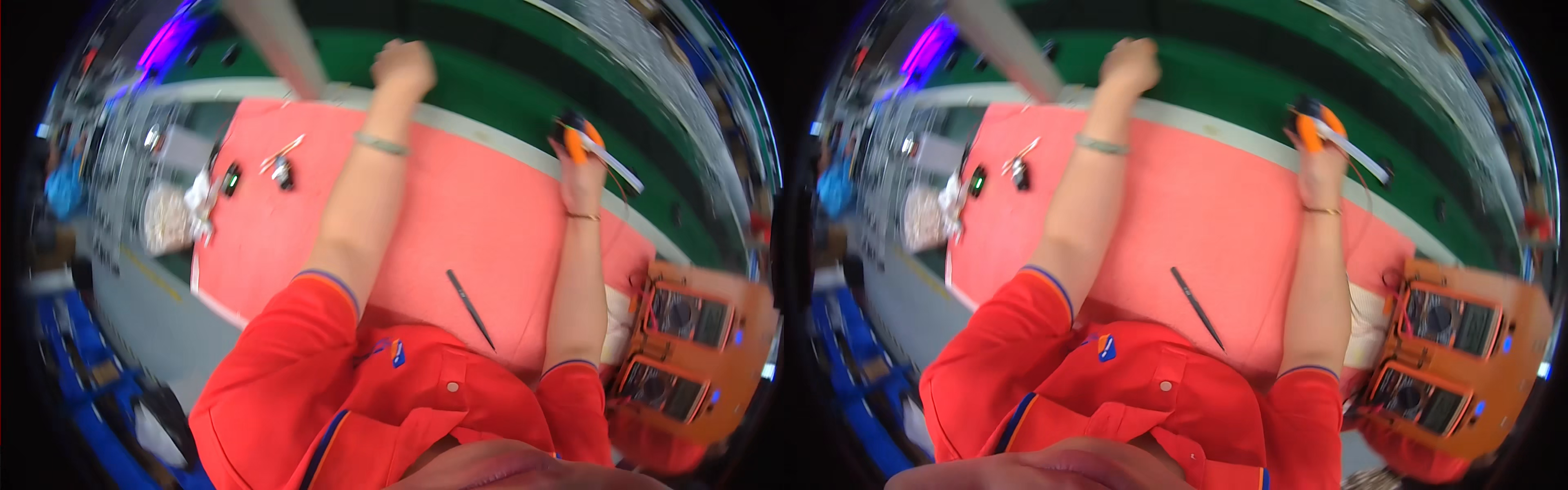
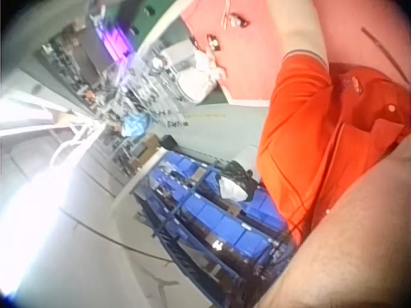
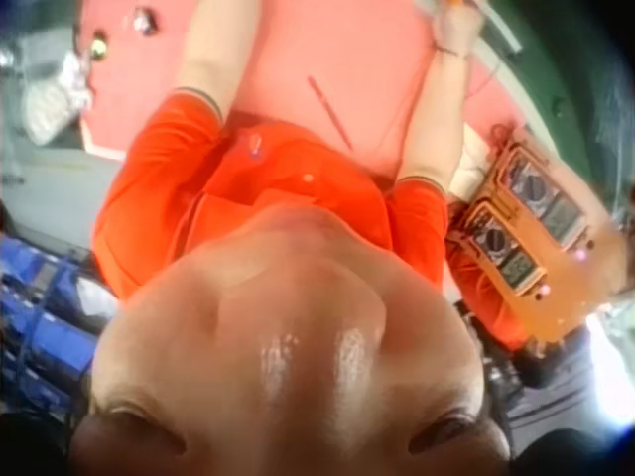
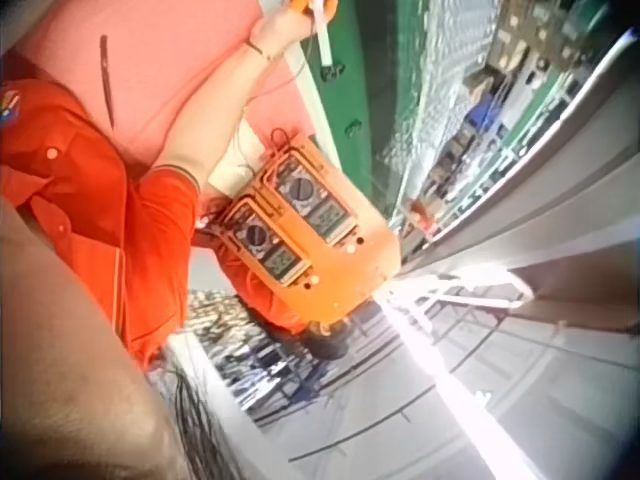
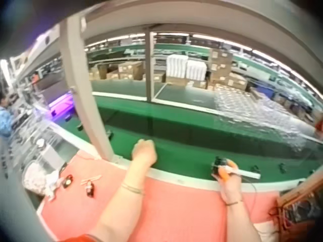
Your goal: Testing the voltage or resistance of small electronic components using multimeters at a factory workstation.
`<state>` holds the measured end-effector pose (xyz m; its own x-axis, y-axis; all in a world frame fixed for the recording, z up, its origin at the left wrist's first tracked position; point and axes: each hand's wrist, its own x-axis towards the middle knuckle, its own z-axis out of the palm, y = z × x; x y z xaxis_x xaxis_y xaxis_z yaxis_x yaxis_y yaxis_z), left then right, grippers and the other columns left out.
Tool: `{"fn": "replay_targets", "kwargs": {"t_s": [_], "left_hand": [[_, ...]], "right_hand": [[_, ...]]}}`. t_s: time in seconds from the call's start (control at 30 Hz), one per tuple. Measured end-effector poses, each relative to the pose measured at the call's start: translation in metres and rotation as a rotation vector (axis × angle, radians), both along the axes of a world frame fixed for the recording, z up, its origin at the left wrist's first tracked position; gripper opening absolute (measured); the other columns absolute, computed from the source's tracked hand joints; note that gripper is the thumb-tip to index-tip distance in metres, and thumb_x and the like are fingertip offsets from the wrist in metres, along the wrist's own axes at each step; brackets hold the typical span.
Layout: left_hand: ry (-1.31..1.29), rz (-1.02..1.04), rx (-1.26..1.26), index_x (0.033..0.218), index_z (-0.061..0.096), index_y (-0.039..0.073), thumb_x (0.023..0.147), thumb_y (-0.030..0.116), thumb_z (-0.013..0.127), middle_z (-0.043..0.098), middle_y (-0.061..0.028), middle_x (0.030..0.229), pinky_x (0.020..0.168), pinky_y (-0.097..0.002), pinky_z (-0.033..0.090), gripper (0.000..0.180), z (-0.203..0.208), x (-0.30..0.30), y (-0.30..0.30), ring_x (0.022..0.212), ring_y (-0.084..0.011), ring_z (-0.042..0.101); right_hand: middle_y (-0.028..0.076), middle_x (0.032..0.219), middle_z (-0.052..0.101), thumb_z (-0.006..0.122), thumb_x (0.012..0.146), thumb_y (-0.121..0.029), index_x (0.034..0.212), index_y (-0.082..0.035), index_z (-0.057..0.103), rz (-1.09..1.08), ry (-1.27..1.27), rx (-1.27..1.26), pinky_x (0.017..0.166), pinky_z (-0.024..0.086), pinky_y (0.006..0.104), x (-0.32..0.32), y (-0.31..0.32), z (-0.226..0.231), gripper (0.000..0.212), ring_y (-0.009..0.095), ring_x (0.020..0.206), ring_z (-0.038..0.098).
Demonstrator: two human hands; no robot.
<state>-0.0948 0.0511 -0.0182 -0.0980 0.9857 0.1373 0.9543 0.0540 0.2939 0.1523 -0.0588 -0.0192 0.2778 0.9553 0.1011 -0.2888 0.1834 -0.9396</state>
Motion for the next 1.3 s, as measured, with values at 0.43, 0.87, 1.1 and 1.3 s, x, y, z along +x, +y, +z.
{"fn": "replay_targets", "kwargs": {"t_s": [0.43,0.87,1.1,1.3], "left_hand": [[-1.024,-0.462,0.045,0.111,0.040,0.000,0.075,0.002,0.057,0.050,-0.0132,0.101,0.078,-0.0234,0.041,0.040,0.018,0.114,-0.053,0.092,-0.0188,0.053],[-1.506,-0.492,-0.370,0.111,0.041,-0.002,0.081,0.002,0.049,0.052,-0.0110,0.097,0.079,-0.0262,0.046,0.032,0.015,0.120,-0.062,0.086,-0.0164,0.054],[-1.485,-0.524,-0.432,0.112,0.041,-0.002,0.081,0.000,0.048,0.052,-0.0108,0.097,0.080,-0.0248,0.045,0.032,0.005,0.121,-0.054,0.087,-0.0168,0.054],[-1.500,-0.535,-0.408,0.112,0.040,-0.002,0.079,-0.002,0.049,0.051,-0.0109,0.100,0.079,-0.0260,0.046,0.034,0.008,0.124,-0.061,0.088,-0.0157,0.053]], "right_hand": [[0.005,0.089,0.055,0.062,0.070,-0.003,0.107,-0.001,0.048,-0.056,0.186,-0.026,0.068,0.045,0.0231,0.025,-0.003,-0.001,0.040,0.010,0.079,0.053],[0.004,0.086,0.056,0.063,0.068,-0.001,0.104,0.000,0.049,-0.011,0.162,-0.002,0.069,0.042,0.0212,0.018,-0.004,0.001,0.038,0.009,0.079,0.052],[0.005,0.087,0.056,0.062,0.068,0.000,0.103,0.001,0.050,-0.038,0.130,0.005,0.068,0.043,0.0215,0.019,0.000,-0.001,0.037,0.010,0.078,0.053],[0.005,0.085,0.056,0.063,0.068,-0.001,0.102,0.001,0.051,-0.081,0.110,0.028,0.068,0.043,0.0211,0.019,-0.001,-0.003,0.036,0.010,0.077,0.053]]}}
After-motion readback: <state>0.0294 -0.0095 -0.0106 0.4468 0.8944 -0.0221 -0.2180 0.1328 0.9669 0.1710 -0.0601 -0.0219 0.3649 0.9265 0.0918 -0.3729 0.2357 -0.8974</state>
